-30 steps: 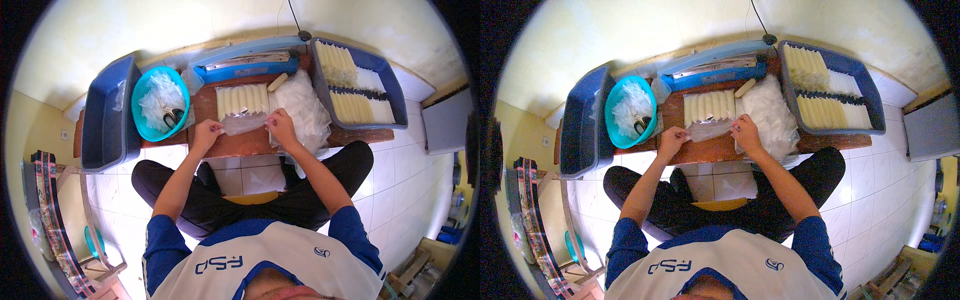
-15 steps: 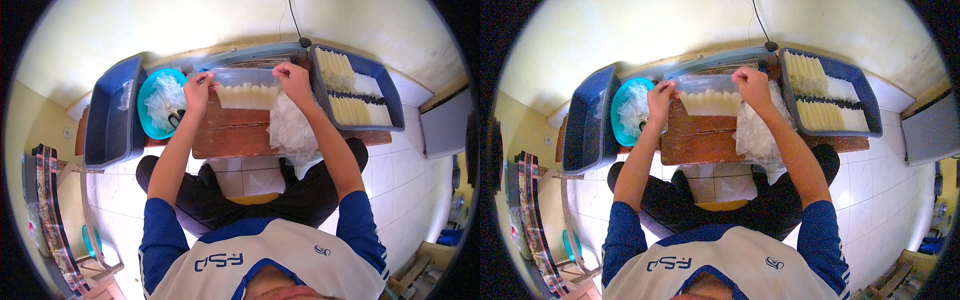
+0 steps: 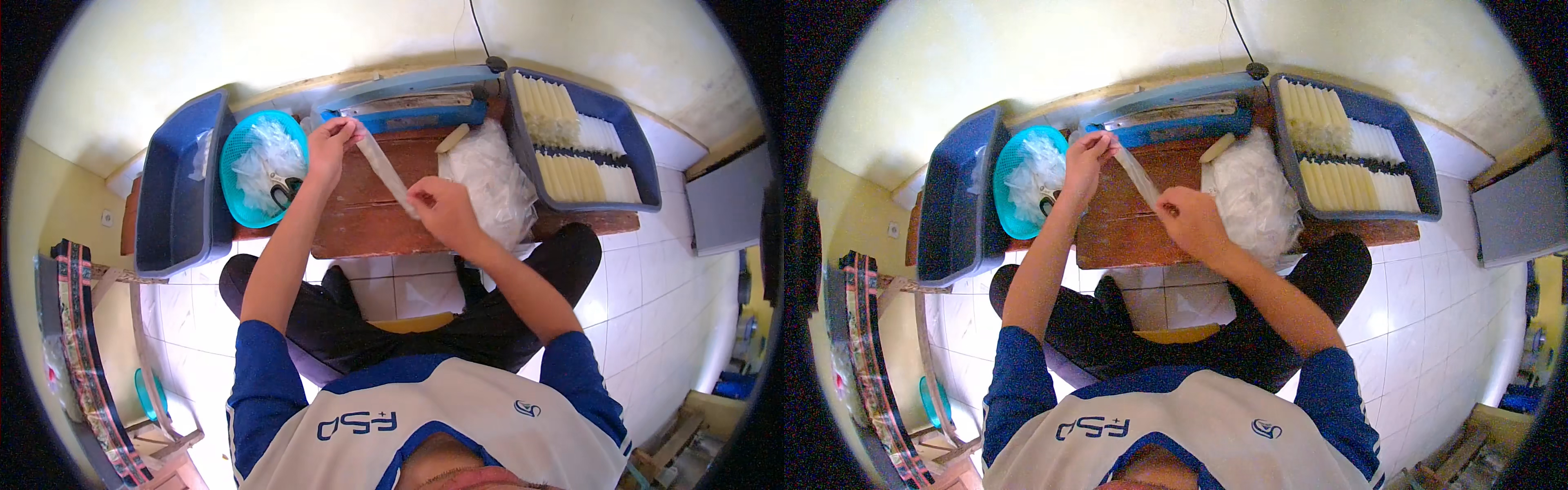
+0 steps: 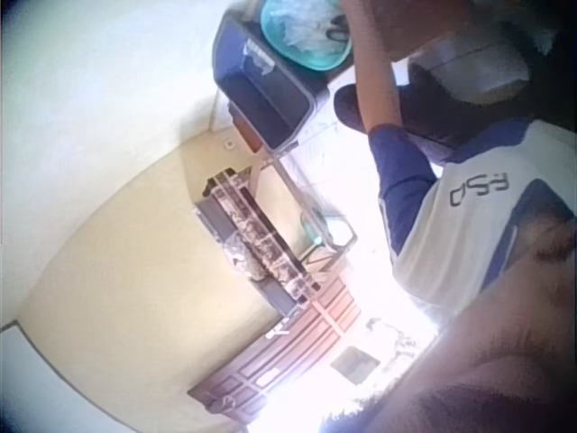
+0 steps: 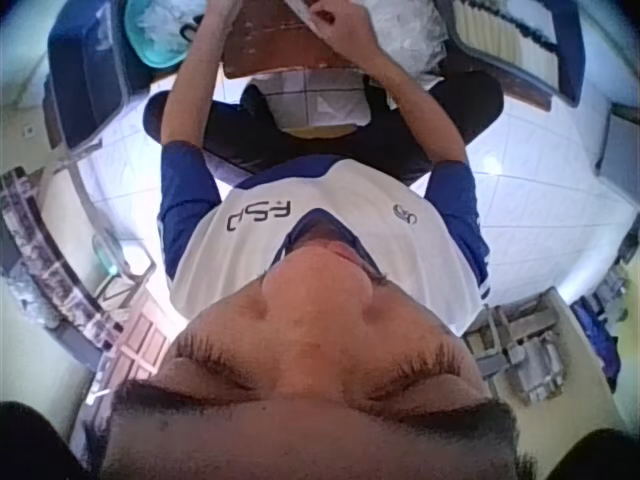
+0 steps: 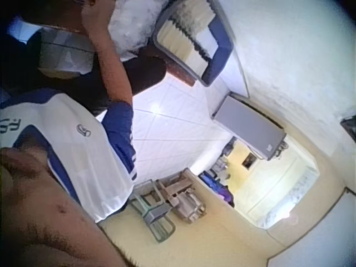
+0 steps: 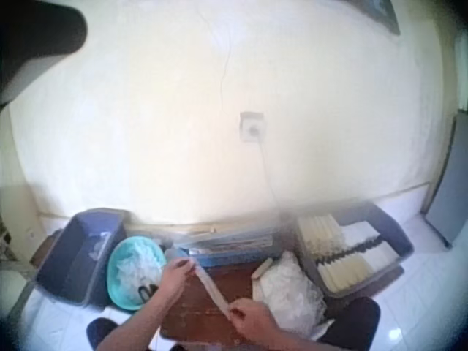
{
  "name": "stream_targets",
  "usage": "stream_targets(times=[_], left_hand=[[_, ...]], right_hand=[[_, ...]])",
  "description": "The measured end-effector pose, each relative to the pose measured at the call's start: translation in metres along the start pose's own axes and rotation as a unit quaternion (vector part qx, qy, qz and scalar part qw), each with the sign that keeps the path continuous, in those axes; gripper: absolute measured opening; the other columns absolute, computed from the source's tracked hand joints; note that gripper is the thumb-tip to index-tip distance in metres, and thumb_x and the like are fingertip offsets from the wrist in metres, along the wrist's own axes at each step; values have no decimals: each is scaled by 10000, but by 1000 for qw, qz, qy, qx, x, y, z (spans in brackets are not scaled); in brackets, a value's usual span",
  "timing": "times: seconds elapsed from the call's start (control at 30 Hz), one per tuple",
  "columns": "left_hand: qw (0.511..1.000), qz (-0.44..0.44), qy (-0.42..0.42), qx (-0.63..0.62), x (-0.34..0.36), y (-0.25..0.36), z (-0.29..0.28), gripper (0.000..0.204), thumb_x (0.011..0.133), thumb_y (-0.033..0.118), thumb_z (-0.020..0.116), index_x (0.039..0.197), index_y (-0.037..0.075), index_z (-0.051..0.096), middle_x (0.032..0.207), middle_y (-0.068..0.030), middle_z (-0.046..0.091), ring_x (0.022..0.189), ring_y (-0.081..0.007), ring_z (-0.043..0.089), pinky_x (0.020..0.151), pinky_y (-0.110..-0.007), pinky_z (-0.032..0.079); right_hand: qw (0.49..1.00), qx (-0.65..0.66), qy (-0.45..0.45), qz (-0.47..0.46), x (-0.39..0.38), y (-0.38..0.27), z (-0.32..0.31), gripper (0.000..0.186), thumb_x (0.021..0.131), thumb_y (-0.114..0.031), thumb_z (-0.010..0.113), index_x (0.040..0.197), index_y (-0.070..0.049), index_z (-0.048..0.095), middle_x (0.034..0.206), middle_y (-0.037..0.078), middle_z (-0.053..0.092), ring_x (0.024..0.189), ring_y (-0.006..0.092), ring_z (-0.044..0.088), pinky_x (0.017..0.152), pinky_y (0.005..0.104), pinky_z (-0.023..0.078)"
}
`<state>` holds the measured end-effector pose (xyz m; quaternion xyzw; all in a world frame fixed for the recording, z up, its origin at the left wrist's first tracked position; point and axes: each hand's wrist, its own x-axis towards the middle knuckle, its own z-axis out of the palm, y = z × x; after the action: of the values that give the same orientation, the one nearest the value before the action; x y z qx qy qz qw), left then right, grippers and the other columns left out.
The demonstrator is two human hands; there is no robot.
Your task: The person places several clear plastic tubes containing a white frozen product into a larger plastic bag and then uses a heat sealer to seal the bag.
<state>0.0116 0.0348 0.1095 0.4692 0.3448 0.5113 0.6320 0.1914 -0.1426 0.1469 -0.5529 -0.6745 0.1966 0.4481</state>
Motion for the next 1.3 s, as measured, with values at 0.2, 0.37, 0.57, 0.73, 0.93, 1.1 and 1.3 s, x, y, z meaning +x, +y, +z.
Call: stream_targets(times=[0.2, 0.37, 0.57, 0.73, 0.93, 1.1, 1.3], left_hand=[[999, -23, -12, -43, 16, -15, 12, 105, 906, 65, 591, 960, -16, 631, 905, -87, 649, 792, -165, 635, 765, -279, 522], [997, 1, -18, -78, 20, -9, 10, 111, 903, 60, 592, 968, -19, 634, 918, -94, 655, 810, -172, 640, 777, -285, 517], [999, 33, -17, -5, -2, -12, -5, 119, 899, 41, 587, 966, -37, 648, 923, -101, 663, 825, -162, 636, 785, -280, 520], [991, -42, -19, 125, -16, -45, -32, 119, 893, 27, 580, 951, -44, 656, 904, -90, 657, 817, -146, 625, 765, -264, 524], [985, -65, 49, 154, -17, -64, -40, 150, 883, 44, 584, 1004, -31, 632, 931, -78, 623, 779, -150, 613, 713, -255, 512], [966, -28, 143, 211, -83, -63, -36, 370, 863, 195, 655, 1172, 50, 511, 1006, -62, 568, 832, -151, 565, 661, -271, 481], [955, -221, 144, 138, -139, -58, -12, 591, 831, 318, 706, 1259, 40, 408, 1033, -88, 560, 858, -158, 564, 672, -283, 479]], right_hand=[[998, 10, 62, -3, 7, -20, -13, 75, 783, -80, 647, 825, -19, 641, 799, 145, 646, 714, 304, 640, 643, 360, 505], [994, 13, 107, 35, 24, -18, -40, 77, 790, -71, 657, 841, -13, 655, 790, 119, 660, 709, 246, 650, 630, 326, 518], [985, -69, 146, -68, 30, 28, -49, 62, 779, -49, 651, 835, -22, 644, 810, 123, 639, 727, 287, 627, 648, 346, 510], [987, -132, 19, -86, -23, 60, -1, 78, 765, -67, 626, 838, -40, 637, 792, 127, 589, 781, 324, 596, 690, 407, 497], [993, -49, -68, -88, -49, 53, 53, 125, 807, -114, 615, 895, -32, 649, 862, 142, 623, 825, 325, 611, 734, 406, 499], [995, 3, -96, -34, -19, 62, 27, 155, 832, -142, 617, 907, -10, 648, 915, 151, 651, 837, 328, 626, 755, 393, 500], [993, -46, -109, -22, 50, 93, 27, 165, 807, -161, 637, 899, -24, 651, 880, 159, 643, 836, 344, 619, 769, 413, 488]])
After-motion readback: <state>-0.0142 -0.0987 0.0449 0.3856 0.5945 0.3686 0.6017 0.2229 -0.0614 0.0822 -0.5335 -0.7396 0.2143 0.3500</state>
